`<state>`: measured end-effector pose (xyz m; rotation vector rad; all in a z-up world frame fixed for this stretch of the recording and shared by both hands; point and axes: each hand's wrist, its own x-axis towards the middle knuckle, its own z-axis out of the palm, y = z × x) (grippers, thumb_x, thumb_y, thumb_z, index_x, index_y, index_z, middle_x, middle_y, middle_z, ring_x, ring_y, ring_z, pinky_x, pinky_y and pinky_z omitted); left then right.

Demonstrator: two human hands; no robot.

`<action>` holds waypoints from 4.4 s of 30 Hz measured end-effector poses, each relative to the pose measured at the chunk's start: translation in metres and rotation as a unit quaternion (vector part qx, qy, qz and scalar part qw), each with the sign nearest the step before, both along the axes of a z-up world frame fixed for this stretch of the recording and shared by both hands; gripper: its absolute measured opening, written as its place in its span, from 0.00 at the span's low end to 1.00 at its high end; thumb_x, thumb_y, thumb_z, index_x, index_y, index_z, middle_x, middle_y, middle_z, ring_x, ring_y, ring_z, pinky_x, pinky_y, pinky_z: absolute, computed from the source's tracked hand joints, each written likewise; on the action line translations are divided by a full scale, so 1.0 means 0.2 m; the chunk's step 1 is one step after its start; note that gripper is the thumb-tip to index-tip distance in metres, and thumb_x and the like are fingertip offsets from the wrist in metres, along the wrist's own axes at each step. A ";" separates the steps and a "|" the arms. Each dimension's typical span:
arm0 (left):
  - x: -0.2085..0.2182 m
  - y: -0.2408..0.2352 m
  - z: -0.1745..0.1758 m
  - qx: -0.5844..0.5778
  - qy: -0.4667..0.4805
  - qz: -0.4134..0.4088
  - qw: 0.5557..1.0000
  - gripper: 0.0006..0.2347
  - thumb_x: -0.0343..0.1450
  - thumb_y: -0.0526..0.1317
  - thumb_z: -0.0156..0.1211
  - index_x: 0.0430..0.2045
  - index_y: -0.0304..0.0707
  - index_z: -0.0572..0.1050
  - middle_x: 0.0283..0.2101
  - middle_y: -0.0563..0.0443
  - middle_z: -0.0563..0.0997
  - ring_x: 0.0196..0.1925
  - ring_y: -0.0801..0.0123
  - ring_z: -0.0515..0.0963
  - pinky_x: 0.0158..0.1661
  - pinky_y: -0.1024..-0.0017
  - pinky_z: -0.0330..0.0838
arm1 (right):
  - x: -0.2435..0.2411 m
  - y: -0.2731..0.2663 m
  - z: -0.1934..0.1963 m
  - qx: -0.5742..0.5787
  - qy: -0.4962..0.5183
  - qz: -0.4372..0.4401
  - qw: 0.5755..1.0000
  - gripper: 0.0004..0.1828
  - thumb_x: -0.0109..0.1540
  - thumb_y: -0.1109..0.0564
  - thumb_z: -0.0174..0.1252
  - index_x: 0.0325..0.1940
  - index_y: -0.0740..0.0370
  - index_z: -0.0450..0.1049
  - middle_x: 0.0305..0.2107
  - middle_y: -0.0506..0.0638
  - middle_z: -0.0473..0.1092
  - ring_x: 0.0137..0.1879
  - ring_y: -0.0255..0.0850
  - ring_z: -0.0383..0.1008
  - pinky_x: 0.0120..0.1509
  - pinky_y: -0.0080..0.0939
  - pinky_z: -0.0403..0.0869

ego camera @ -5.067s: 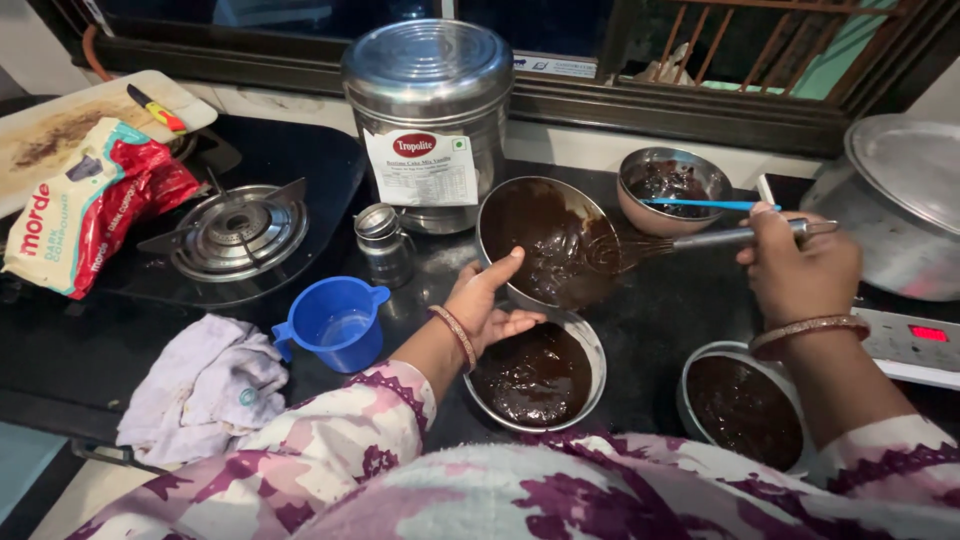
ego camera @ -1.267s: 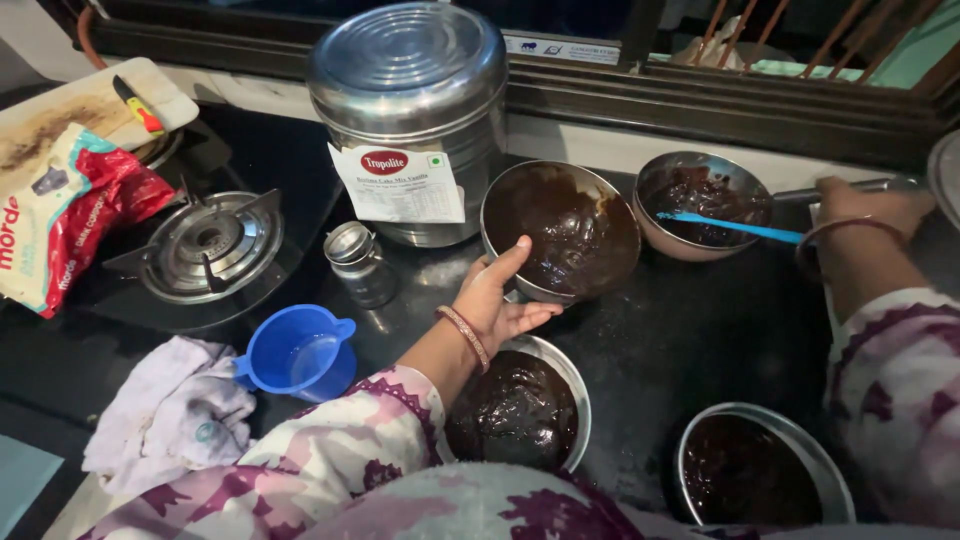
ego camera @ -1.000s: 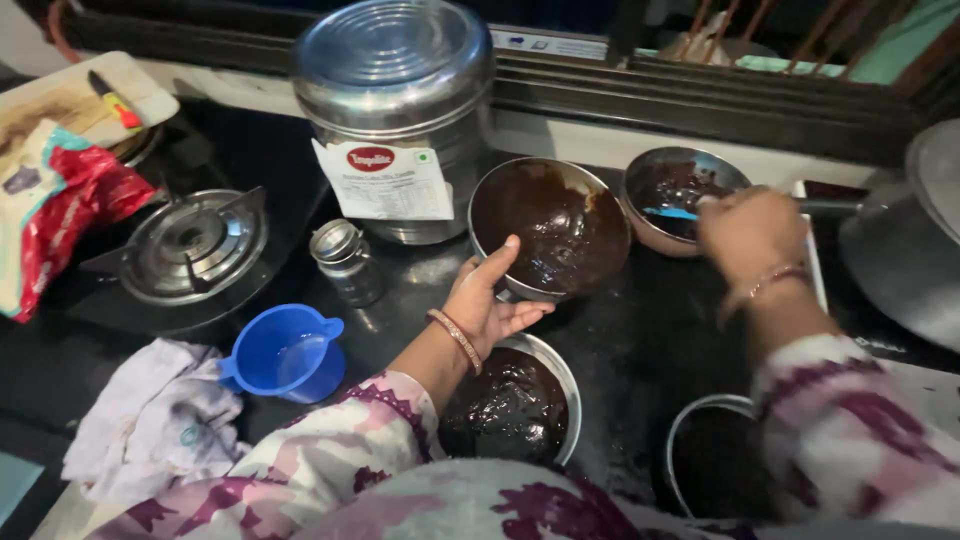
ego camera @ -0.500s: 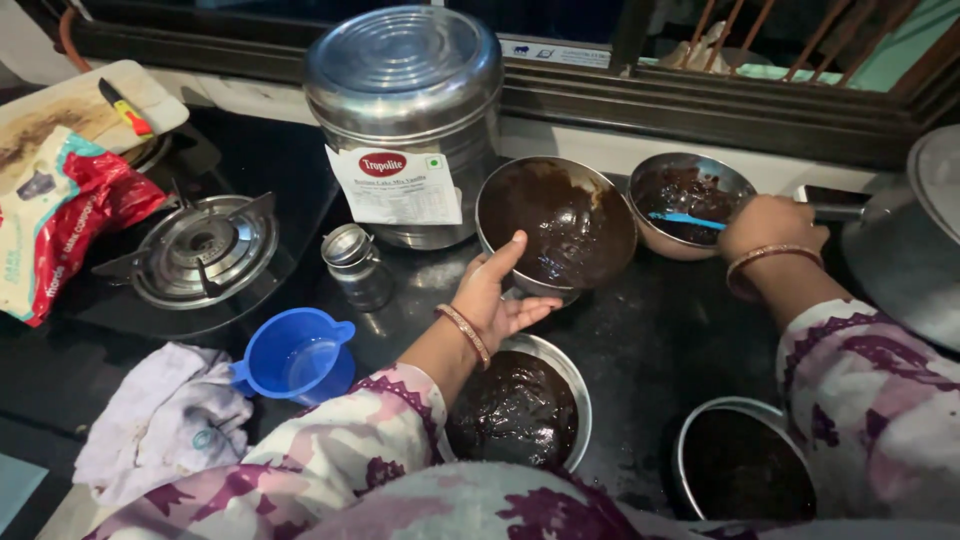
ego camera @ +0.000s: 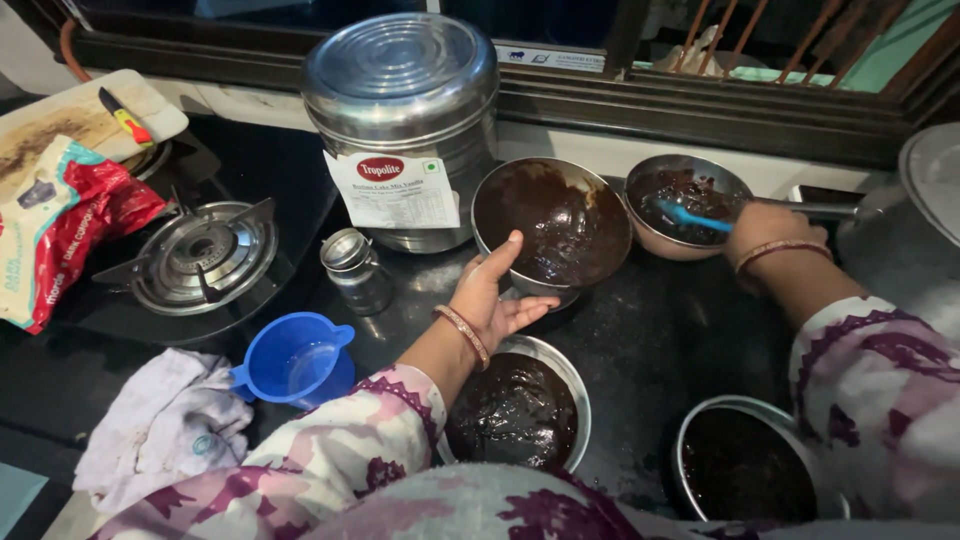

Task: Dusting cake tins with flour and pouring chocolate cake batter into them.

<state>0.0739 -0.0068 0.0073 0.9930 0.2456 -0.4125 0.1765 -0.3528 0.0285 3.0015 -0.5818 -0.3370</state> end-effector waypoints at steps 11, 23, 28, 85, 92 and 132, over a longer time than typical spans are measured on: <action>-0.01 -0.01 -0.03 -0.003 -0.002 -0.017 1.000 0.31 0.65 0.60 0.61 0.58 0.41 0.66 0.49 0.36 0.82 0.37 0.52 0.86 0.33 0.69 0.83 | 0.07 -0.41 -0.17 -0.131 0.087 0.228 0.961 0.20 0.64 0.50 0.55 0.61 0.46 0.76 0.59 0.50 0.72 0.65 0.47 0.73 0.70 0.52 0.70; -0.06 -0.01 0.01 -0.004 -0.004 -0.014 1.000 0.32 0.65 0.60 0.61 0.59 0.42 0.66 0.49 0.39 0.82 0.38 0.52 0.87 0.35 0.67 0.83 | -0.36 -0.24 0.29 0.091 -0.009 0.003 0.996 0.18 0.70 0.48 0.54 0.48 0.64 0.83 0.40 0.61 0.78 0.43 0.52 0.80 0.51 0.54 0.76; -0.08 0.00 0.03 -0.002 0.001 -0.010 1.000 0.32 0.66 0.60 0.61 0.59 0.41 0.65 0.49 0.37 0.82 0.37 0.52 0.87 0.36 0.67 0.83 | -0.34 -0.33 0.29 0.096 -0.047 -0.037 0.994 0.15 0.70 0.51 0.53 0.49 0.65 0.78 0.36 0.63 0.79 0.40 0.53 0.80 0.47 0.56 0.78; -0.09 0.04 -0.01 -0.029 0.008 0.012 0.999 0.32 0.64 0.60 0.63 0.58 0.40 0.67 0.49 0.37 0.81 0.38 0.49 0.86 0.36 0.67 0.83 | -0.35 -0.31 -0.12 0.097 -0.186 -0.004 0.978 0.26 0.61 0.37 0.66 0.44 0.64 0.84 0.37 0.67 0.78 0.44 0.61 0.79 0.54 0.58 0.76; -0.09 0.05 -0.01 -0.015 0.018 0.015 1.000 0.31 0.65 0.59 0.62 0.57 0.42 0.67 0.47 0.37 0.82 0.38 0.50 0.86 0.34 0.68 0.83 | -0.12 -0.44 -0.32 0.036 -0.279 0.053 0.958 0.17 0.58 0.54 0.64 0.50 0.62 0.82 0.48 0.69 0.73 0.51 0.64 0.76 0.56 0.59 0.75; -0.14 0.18 -0.07 -0.021 0.032 0.061 0.997 0.36 0.63 0.61 0.64 0.61 0.40 0.63 0.54 0.37 0.79 0.41 0.48 0.86 0.34 0.70 0.82 | -0.01 0.49 -0.45 0.580 -0.144 0.078 0.798 0.06 0.63 0.67 0.52 0.43 0.62 0.71 0.40 0.51 0.78 0.31 0.42 0.79 0.31 0.39 0.77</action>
